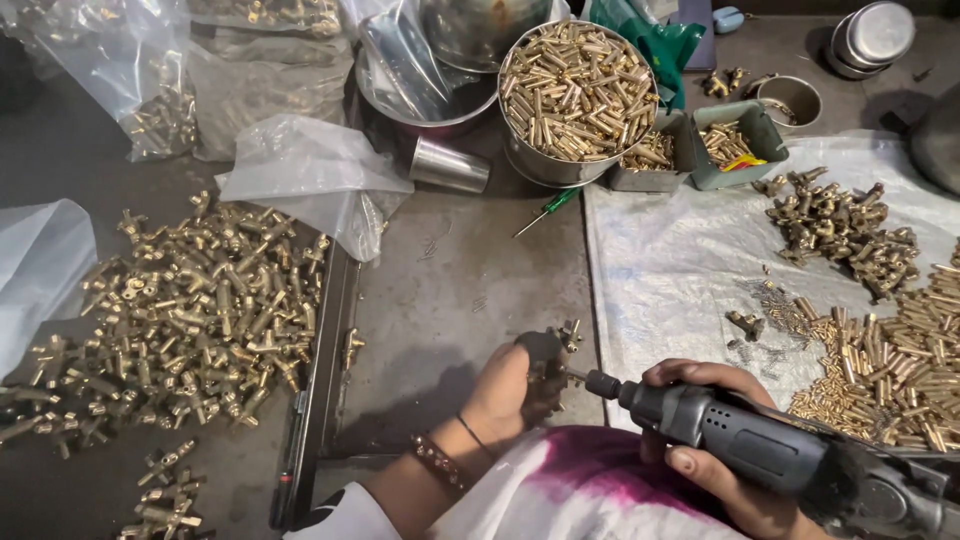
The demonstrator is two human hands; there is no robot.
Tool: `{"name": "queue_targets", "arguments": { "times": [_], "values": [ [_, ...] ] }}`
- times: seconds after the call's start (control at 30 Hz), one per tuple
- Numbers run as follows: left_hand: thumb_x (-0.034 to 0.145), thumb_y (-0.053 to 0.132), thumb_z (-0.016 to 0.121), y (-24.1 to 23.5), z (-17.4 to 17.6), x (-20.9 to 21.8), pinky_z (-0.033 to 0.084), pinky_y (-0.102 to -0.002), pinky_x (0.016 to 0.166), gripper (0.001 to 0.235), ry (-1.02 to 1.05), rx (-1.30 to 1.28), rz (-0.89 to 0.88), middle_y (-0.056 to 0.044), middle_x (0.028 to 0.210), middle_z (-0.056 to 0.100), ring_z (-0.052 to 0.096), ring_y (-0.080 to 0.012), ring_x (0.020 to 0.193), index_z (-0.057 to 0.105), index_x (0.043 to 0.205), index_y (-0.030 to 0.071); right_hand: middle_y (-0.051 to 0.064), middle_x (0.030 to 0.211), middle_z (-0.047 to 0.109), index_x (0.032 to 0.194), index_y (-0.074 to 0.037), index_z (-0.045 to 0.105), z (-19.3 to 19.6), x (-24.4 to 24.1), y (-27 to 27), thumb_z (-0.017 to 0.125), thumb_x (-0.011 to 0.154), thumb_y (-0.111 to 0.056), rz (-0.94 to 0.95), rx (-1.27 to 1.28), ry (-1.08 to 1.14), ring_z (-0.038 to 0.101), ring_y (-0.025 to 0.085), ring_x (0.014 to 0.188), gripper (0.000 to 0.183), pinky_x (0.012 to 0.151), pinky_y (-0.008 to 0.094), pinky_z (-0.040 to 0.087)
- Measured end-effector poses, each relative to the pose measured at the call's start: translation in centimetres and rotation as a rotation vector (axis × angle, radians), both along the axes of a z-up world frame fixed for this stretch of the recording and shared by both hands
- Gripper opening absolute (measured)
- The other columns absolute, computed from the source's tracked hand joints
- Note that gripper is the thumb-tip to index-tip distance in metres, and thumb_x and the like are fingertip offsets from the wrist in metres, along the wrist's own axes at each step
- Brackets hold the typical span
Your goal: Polishing small brass T-junction parts using a rotary tool at a workbench.
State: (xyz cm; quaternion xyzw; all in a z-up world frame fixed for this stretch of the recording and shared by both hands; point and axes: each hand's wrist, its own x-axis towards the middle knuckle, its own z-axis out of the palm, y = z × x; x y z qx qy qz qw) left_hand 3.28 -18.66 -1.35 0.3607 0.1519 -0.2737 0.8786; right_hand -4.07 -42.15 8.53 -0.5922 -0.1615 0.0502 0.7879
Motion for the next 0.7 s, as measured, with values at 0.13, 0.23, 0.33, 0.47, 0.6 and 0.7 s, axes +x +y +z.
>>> {"name": "queue_targets", "arguments": {
  "times": [0.13, 0.23, 0.33, 0.47, 0.6, 0.7],
  "values": [
    [0.096, 0.023, 0.055, -0.5, 3.1, -1.0, 0.034, -0.027, 0.04, 0.021, 0.07, -0.117, -0.079, -0.007, 0.07, 0.059, 0.047, -0.013, 0.048, 0.062, 0.087, 0.005, 0.028, 0.137, 0.053, 0.134, -0.003, 0.048, 0.9, -0.7, 0.0, 0.074, 0.083, 0.001, -0.002, -0.114, 0.094, 0.068, 0.031, 0.106, 0.058, 0.083, 0.044, 0.063],
    [0.095, 0.025, 0.055, -0.7, 3.4, -1.4, 0.032, -0.026, 0.038, 0.021, 0.033, -0.138, -0.064, -0.007, 0.076, 0.062, 0.044, -0.0112, 0.046, 0.06, 0.089, 0.005, 0.029, 0.138, 0.052, 0.133, -0.002, 0.049, 0.8, -1.2, -0.2, 0.072, 0.084, 0.001, 0.029, -0.112, 0.096, 0.067, 0.03, 0.105, 0.054, 0.085, 0.044, 0.062],
    [0.097, 0.029, 0.055, -0.8, 3.5, -1.7, 0.03, -0.025, 0.037, 0.024, 0.008, -0.121, -0.038, -0.007, 0.079, 0.063, 0.041, -0.0094, 0.044, 0.058, 0.091, 0.005, 0.03, 0.137, 0.052, 0.133, -0.001, 0.049, 0.7, -1.7, -0.3, 0.072, 0.085, 0.002, 0.031, -0.068, 0.072, 0.067, 0.03, 0.103, 0.054, 0.084, 0.044, 0.062],
    [0.099, 0.036, 0.053, -0.9, 5.7, -2.2, 0.028, -0.023, 0.036, 0.031, 0.005, -0.072, -0.005, -0.007, 0.079, 0.064, 0.038, -0.0069, 0.043, 0.058, 0.091, 0.006, 0.029, 0.137, 0.051, 0.133, -0.001, 0.048, 0.8, -2.4, -0.7, 0.073, 0.085, 0.002, 0.041, -0.047, 0.072, 0.069, 0.029, 0.095, 0.053, 0.082, 0.043, 0.061],
    [0.101, 0.039, 0.052, -0.9, 5.5, -2.7, 0.027, -0.023, 0.035, 0.042, -0.052, -0.015, -0.038, -0.002, 0.069, 0.056, 0.036, -0.0064, 0.041, 0.061, 0.087, 0.001, 0.029, 0.136, 0.052, 0.133, -0.001, 0.05, 0.9, -2.9, -1.0, 0.073, 0.084, 0.0, 0.024, -0.061, 0.01, 0.069, 0.029, 0.097, 0.053, 0.083, 0.042, 0.061],
    [0.103, 0.041, 0.051, -0.9, 5.8, -3.1, 0.026, -0.023, 0.035, 0.05, -0.122, 0.013, -0.071, 0.002, 0.06, 0.047, 0.034, -0.0061, 0.039, 0.064, 0.085, -0.004, 0.029, 0.137, 0.052, 0.132, -0.001, 0.05, 0.9, -3.3, -1.3, 0.073, 0.086, 0.001, 0.056, -0.053, -0.014, 0.07, 0.029, 0.094, 0.051, 0.083, 0.043, 0.062]
  ]
}}
